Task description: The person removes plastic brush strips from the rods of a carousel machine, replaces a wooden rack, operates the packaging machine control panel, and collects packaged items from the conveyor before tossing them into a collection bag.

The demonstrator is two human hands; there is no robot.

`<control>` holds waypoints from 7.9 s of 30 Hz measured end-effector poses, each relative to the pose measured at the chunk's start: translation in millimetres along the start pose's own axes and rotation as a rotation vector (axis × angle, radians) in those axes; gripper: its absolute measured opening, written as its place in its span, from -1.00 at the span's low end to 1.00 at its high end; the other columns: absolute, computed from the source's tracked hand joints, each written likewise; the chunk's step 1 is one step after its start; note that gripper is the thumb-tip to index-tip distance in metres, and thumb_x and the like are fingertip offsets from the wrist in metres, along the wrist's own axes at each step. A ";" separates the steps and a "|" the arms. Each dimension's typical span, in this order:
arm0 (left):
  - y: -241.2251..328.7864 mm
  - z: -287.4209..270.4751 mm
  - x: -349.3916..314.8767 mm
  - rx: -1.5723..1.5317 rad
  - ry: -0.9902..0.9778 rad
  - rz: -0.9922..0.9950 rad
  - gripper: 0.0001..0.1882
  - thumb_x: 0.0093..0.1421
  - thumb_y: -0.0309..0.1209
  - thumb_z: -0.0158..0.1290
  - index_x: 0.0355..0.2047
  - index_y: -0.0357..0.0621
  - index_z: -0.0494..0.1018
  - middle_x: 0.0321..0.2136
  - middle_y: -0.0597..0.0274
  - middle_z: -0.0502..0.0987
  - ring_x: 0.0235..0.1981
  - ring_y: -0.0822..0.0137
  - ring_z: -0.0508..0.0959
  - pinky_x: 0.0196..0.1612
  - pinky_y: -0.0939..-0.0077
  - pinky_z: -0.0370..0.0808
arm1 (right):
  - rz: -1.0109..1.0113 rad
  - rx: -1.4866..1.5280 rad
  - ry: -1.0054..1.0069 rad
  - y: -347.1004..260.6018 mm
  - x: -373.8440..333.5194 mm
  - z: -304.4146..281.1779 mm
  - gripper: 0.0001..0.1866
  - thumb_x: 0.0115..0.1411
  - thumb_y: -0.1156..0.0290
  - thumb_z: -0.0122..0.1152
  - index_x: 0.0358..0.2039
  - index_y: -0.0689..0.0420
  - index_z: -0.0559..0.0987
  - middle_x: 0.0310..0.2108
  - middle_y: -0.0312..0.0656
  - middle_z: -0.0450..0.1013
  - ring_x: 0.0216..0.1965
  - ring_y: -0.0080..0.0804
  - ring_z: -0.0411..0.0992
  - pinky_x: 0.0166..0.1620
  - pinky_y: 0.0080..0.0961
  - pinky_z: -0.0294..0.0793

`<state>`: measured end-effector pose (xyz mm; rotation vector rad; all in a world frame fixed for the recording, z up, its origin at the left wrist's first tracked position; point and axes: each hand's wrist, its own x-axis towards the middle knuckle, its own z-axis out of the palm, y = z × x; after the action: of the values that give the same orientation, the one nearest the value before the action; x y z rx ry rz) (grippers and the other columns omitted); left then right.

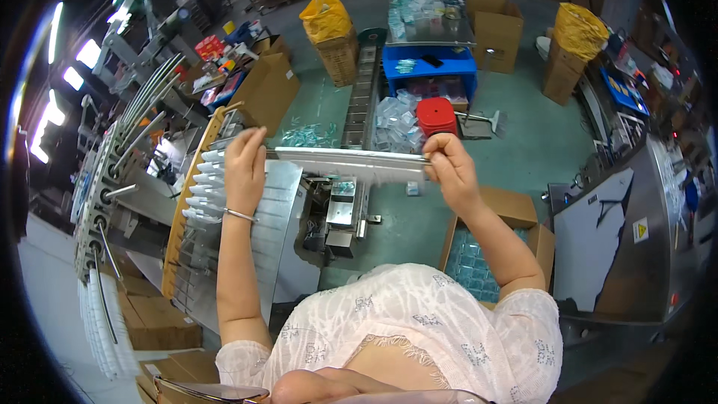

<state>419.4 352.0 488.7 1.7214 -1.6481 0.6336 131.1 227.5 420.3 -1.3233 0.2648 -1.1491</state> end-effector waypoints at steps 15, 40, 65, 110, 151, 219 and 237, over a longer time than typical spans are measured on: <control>66.1 -147.1 -161.8 -0.807 0.212 -0.810 -0.78 0.06 -0.57 -0.15 -0.25 -0.29 0.37 -0.67 0.41 0.31 -0.68 0.63 0.25 -0.63 0.79 0.15 | -0.213 -0.226 -0.202 -14.1 12.0 63.4 -0.83 0.15 0.42 -0.15 -0.38 0.26 0.37 -0.47 -0.34 0.22 -0.54 -0.73 0.09 -0.52 -0.85 0.05; 4.4 -271.0 -274.2 -1.138 0.188 -0.752 -0.75 0.02 -0.61 -0.11 -0.24 -0.29 0.33 -0.56 0.39 0.32 -0.56 0.62 0.30 -0.47 0.78 0.25 | 0.071 0.291 -0.291 -26.4 -147.2 209.8 -0.76 0.15 0.28 -0.16 -0.46 0.23 0.29 -0.60 -0.19 0.29 -0.66 -0.64 0.23 -0.68 -0.80 0.14; -8.2 -266.8 -130.4 -0.494 0.529 0.316 -0.69 -0.04 -0.67 -0.12 -0.26 -0.18 0.43 -0.58 0.18 0.45 -0.61 0.30 0.38 -0.50 0.47 0.23 | -0.461 0.179 0.367 -160.7 -262.4 289.5 -0.71 0.17 0.27 -0.15 -0.42 0.28 0.37 -0.66 -0.22 0.33 -0.75 -0.59 0.21 -0.71 -0.78 0.19; -101.3 -266.0 -323.7 -0.497 0.199 -0.012 -0.88 -0.18 -0.53 -0.03 -0.57 -0.04 0.43 -0.67 0.18 0.31 -0.55 0.10 0.32 -0.43 0.28 0.18 | -0.625 -0.064 0.252 -82.0 -129.0 405.7 -0.59 0.20 0.19 -0.18 -0.75 0.09 0.26 -0.79 -0.40 0.09 -0.75 -0.73 -0.04 -0.68 -0.73 -0.11; -69.5 -268.8 -301.6 -0.628 -0.013 0.252 -0.74 -0.21 -0.55 0.00 -0.40 -0.15 0.42 -0.51 0.10 0.37 -0.42 0.12 0.36 -0.33 0.32 0.30 | -0.693 0.246 0.914 -128.9 -282.4 284.1 -0.67 0.13 0.17 -0.06 -0.72 -0.01 0.27 -0.76 -0.44 0.11 -0.73 -0.69 0.07 -0.65 -0.77 0.07; -155.7 -34.2 -149.6 -1.077 0.660 -1.103 -0.81 0.11 -0.32 -0.23 -0.58 -0.05 0.28 -0.76 0.42 0.28 -0.80 0.57 0.22 -0.79 0.73 0.09 | -0.313 -0.440 -0.753 -8.4 39.0 136.1 -0.87 -0.05 0.64 -0.03 -0.45 0.31 0.47 -0.68 -0.21 0.38 -0.67 -0.53 0.36 -0.59 -0.69 0.30; -79.3 -26.0 -143.6 -0.466 0.405 -0.840 -0.75 0.06 -0.48 -0.17 -0.26 -0.33 0.35 -0.59 0.13 0.39 -0.59 0.28 0.39 -0.51 0.55 0.29 | -0.047 -0.051 -0.501 40.6 18.9 130.4 -0.89 0.05 0.57 -0.06 -0.47 0.29 0.45 -0.62 -0.25 0.36 -0.62 -0.63 0.31 -0.56 -0.74 0.27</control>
<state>488.1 466.3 389.6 1.5962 -0.6180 0.1456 255.1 286.1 433.8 -1.6207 -0.1048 -0.8175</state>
